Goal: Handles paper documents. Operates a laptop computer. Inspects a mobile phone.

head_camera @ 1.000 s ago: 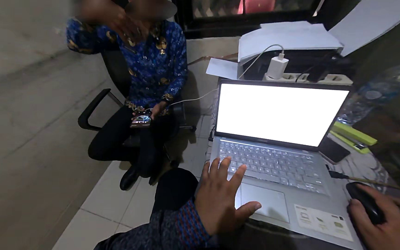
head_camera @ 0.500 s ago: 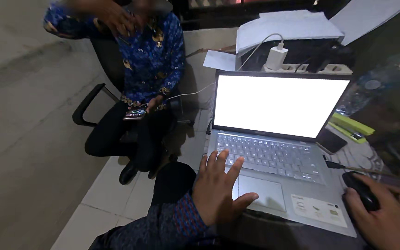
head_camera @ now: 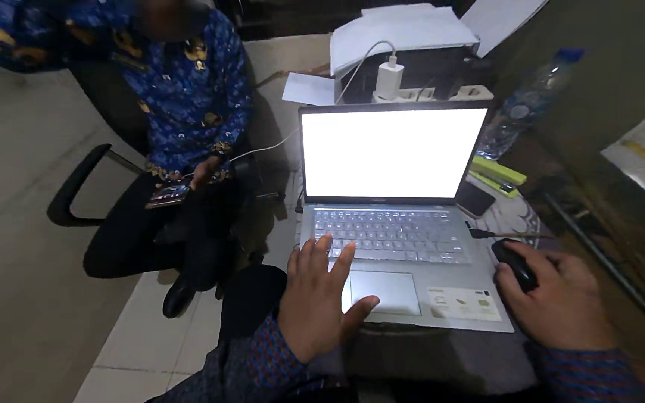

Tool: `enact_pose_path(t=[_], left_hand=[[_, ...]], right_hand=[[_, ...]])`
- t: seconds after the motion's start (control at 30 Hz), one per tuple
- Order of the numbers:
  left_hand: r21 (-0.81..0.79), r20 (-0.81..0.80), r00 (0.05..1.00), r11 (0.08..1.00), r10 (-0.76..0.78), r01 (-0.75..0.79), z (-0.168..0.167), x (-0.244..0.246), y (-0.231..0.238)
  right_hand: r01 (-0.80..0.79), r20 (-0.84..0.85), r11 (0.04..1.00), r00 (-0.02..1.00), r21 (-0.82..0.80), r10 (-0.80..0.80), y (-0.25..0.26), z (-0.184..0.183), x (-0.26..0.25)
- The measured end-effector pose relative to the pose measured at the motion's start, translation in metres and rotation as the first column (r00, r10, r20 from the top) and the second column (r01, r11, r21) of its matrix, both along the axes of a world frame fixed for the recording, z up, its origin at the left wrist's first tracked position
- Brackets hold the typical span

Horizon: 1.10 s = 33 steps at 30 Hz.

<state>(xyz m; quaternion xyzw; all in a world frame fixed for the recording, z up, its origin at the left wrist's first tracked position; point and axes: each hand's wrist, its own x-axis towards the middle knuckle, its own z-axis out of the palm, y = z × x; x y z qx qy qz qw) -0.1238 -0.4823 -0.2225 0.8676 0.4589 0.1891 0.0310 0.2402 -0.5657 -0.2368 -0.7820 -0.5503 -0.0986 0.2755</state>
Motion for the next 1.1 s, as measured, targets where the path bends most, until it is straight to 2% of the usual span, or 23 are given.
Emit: enact_pose_path(t=[1.1], left_hand=[[0.038,0.010,1.000,0.999,-0.008,0.008,-0.0012,-0.0003,0.0004]], right_hand=[[0.023,0.008,1.000,1.000,-0.004,-0.023,0.0006,-0.0009,0.0002]])
